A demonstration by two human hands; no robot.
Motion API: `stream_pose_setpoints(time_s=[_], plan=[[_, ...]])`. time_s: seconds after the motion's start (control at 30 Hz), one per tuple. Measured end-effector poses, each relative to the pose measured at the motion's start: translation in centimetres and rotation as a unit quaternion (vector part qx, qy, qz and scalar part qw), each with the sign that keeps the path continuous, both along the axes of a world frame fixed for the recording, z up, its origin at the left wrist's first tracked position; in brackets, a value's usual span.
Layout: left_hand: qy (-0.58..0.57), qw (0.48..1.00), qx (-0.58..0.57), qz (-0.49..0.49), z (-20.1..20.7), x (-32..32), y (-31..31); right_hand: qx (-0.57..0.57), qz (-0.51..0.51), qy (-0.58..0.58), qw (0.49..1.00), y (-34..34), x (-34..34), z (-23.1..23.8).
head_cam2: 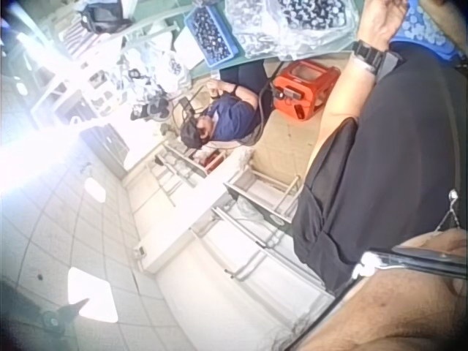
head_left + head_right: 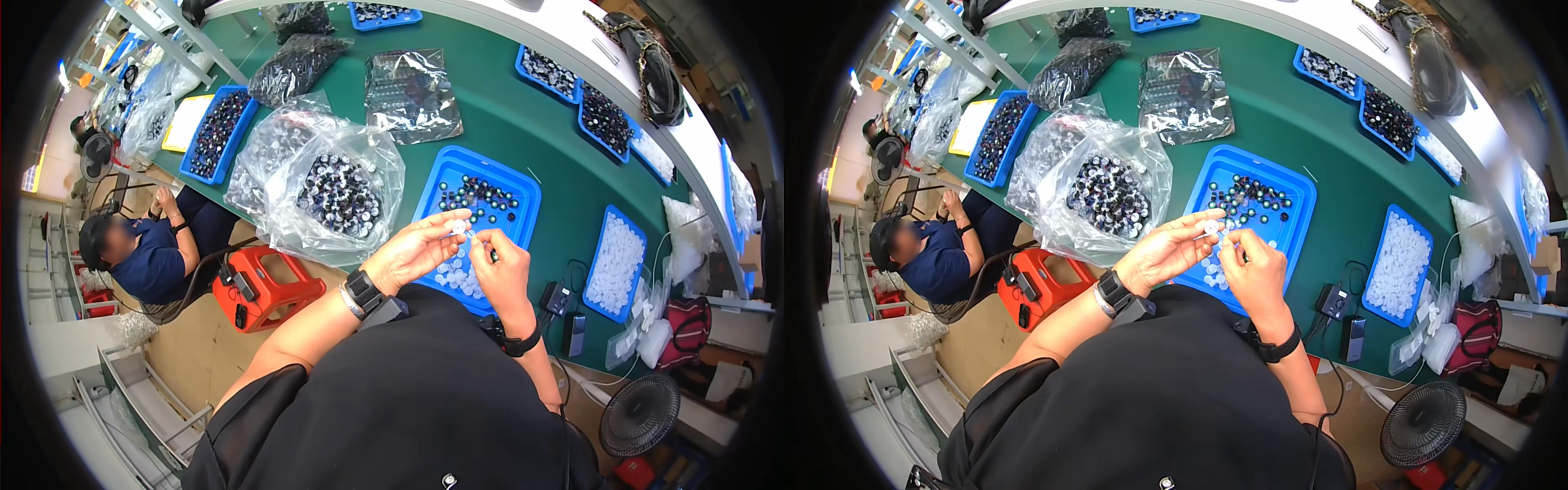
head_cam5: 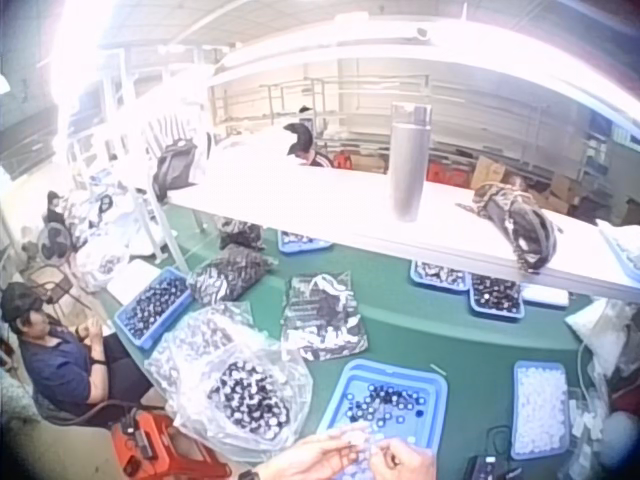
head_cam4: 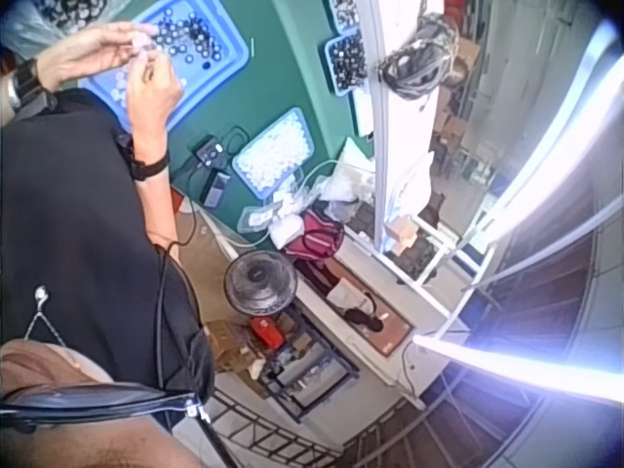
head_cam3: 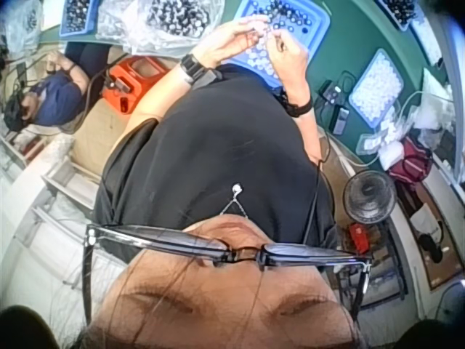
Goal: The person sits at a green workbench in a factory setting and assembles small electronic components. They pick up a white plastic piece and a black cylindrical part from blue trays, fit them together by hand, and place the finished unit into a clear plastic bag. The process is repeated continuously throughout the clip.
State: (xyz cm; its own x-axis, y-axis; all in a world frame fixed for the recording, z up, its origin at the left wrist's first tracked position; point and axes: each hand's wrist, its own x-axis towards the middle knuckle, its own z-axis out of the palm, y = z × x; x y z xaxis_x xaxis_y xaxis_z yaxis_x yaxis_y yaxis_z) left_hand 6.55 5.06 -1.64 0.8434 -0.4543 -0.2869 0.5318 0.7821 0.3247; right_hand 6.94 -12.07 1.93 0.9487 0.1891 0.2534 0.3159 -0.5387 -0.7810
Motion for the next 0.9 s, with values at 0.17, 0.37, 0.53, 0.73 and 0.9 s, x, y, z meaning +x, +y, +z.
stream_pose_setpoints(time_s=[0.17,0.37,0.53,0.73,0.9], plan=[[0.01,1.0,0.025,0.004,-0.06,0.02,-0.15,0.002,-0.009,0.011,1.0,0.05,0.01,0.11],[0.003,0.998,0.058,-0.006,-0.07,-0.06,-0.41,0.013,-0.016,0.025,0.999,0.18,-0.08,-0.06],[0.017,0.999,0.041,-0.007,-0.67,-0.17,-0.43,0.026,-0.014,0.029,0.999,0.27,-0.14,-0.07],[0.032,0.999,0.037,0.001,-0.78,-0.27,-0.42,0.018,-0.017,0.031,0.999,0.34,-0.21,-0.1],[0.034,0.999,0.032,0.002,-0.88,-0.46,-0.33,0.004,-0.019,0.024,1.0,0.31,-0.27,-0.39]])
